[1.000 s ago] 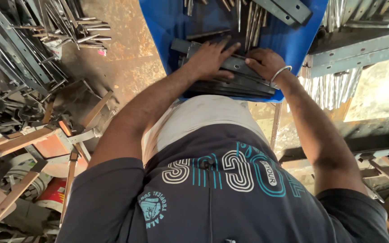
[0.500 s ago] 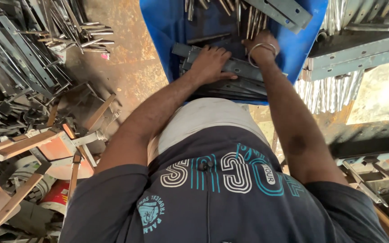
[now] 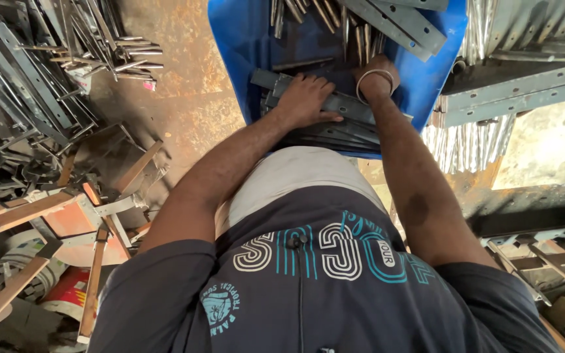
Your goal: Sort and place metal bolts and plates into a blue plastic bin.
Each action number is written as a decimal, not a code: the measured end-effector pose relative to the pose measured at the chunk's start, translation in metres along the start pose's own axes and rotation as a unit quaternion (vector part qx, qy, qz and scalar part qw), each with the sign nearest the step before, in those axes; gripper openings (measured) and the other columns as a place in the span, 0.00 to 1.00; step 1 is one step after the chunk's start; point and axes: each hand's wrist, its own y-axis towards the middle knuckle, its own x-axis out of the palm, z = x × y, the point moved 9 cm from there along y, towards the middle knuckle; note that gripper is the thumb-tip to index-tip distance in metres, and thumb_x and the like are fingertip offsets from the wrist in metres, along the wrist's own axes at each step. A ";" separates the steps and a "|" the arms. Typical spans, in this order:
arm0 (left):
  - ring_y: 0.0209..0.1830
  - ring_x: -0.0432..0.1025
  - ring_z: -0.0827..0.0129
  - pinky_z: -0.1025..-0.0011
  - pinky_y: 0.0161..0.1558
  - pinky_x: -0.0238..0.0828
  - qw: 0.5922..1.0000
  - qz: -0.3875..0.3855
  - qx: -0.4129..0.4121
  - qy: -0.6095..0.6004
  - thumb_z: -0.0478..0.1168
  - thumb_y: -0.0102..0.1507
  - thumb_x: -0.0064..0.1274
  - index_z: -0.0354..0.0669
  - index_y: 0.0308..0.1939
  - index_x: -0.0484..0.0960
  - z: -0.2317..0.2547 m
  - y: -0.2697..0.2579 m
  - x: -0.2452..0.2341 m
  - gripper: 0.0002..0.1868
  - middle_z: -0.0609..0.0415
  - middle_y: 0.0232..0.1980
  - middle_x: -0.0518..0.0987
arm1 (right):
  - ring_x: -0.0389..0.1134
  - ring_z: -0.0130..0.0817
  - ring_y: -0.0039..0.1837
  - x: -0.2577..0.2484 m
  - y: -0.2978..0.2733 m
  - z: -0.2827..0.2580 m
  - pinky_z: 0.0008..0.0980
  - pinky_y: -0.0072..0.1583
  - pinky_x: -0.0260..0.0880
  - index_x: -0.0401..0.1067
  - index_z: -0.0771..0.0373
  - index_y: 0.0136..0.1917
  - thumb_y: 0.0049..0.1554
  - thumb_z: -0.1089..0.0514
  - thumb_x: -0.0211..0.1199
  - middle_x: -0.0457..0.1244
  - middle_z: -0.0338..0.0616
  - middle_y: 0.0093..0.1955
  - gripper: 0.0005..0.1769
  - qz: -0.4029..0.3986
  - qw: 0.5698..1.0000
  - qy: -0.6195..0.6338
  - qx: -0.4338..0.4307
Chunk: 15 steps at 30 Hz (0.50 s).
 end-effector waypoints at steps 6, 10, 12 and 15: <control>0.57 0.71 0.52 0.50 0.59 0.61 1.000 0.001 -0.002 -0.004 0.76 0.58 0.52 0.39 0.60 0.77 0.000 -0.002 0.000 0.46 0.44 0.55 0.78 | 0.70 0.50 0.60 0.016 0.020 0.012 0.45 0.57 0.72 0.72 0.62 0.59 0.47 0.41 0.76 0.68 0.56 0.58 0.35 0.006 1.000 -0.012 0.001; 0.58 0.71 0.52 0.50 0.59 0.61 1.000 0.002 -0.003 -0.002 0.76 0.58 0.53 0.39 0.60 0.77 -0.002 -0.003 0.002 0.46 0.44 0.55 0.78 | 0.71 0.50 0.62 0.032 0.041 0.033 0.44 0.59 0.72 0.76 0.61 0.57 0.49 0.44 0.73 0.68 0.56 0.60 0.27 -0.011 1.000 0.017 0.022; 0.58 0.70 0.52 0.50 0.60 0.61 1.000 -0.001 -0.003 -0.004 0.76 0.58 0.53 0.39 0.60 0.77 -0.001 -0.004 0.003 0.46 0.45 0.56 0.78 | 0.71 0.53 0.61 0.035 0.034 0.029 0.45 0.59 0.72 0.78 0.62 0.57 0.50 0.48 0.73 0.69 0.58 0.59 0.24 -0.066 0.998 0.011 -0.023; 0.59 0.70 0.52 0.51 0.61 0.60 1.000 -0.008 -0.009 -0.008 0.76 0.59 0.53 0.39 0.61 0.77 0.000 -0.005 -0.002 0.46 0.45 0.56 0.78 | 0.72 0.55 0.59 0.022 0.023 0.027 0.46 0.59 0.72 0.77 0.63 0.57 0.50 0.47 0.75 0.69 0.60 0.57 0.26 -0.044 0.997 0.056 -0.034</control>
